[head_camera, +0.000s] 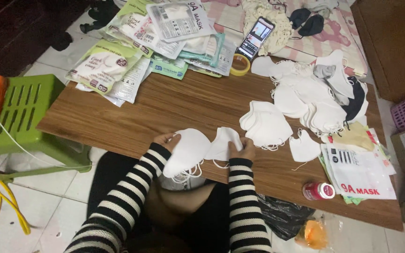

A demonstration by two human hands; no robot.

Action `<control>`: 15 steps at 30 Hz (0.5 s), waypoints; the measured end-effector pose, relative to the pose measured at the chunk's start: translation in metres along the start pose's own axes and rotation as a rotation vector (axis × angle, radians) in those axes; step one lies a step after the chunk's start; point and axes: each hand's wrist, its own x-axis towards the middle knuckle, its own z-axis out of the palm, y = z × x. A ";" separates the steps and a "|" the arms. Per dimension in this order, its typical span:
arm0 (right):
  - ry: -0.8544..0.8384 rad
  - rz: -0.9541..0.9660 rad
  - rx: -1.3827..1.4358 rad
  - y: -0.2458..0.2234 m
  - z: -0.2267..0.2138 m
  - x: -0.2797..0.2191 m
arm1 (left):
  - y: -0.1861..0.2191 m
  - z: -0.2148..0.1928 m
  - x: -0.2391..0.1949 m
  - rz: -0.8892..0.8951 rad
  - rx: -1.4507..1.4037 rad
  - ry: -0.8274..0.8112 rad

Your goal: Folding and stacking white face masks on a wooden table

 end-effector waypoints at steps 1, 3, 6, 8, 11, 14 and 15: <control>0.020 0.018 0.079 0.001 0.000 -0.002 | 0.003 0.001 -0.003 0.019 0.027 0.009; 0.035 0.030 0.156 0.006 0.001 -0.002 | 0.007 0.002 -0.008 0.039 0.051 0.024; 0.070 0.030 0.190 0.010 0.003 -0.001 | 0.007 0.004 -0.009 0.020 0.040 0.036; 0.070 0.037 0.204 0.007 0.002 -0.002 | 0.005 0.007 -0.006 0.005 0.036 0.043; 0.061 0.049 0.218 0.002 0.001 -0.002 | 0.002 0.006 -0.003 -0.014 0.035 0.036; 0.048 0.023 0.221 -0.005 -0.004 -0.002 | -0.031 0.000 0.031 0.030 0.109 0.029; 0.045 0.024 0.219 -0.003 -0.002 0.000 | -0.028 0.002 0.031 0.028 0.109 0.031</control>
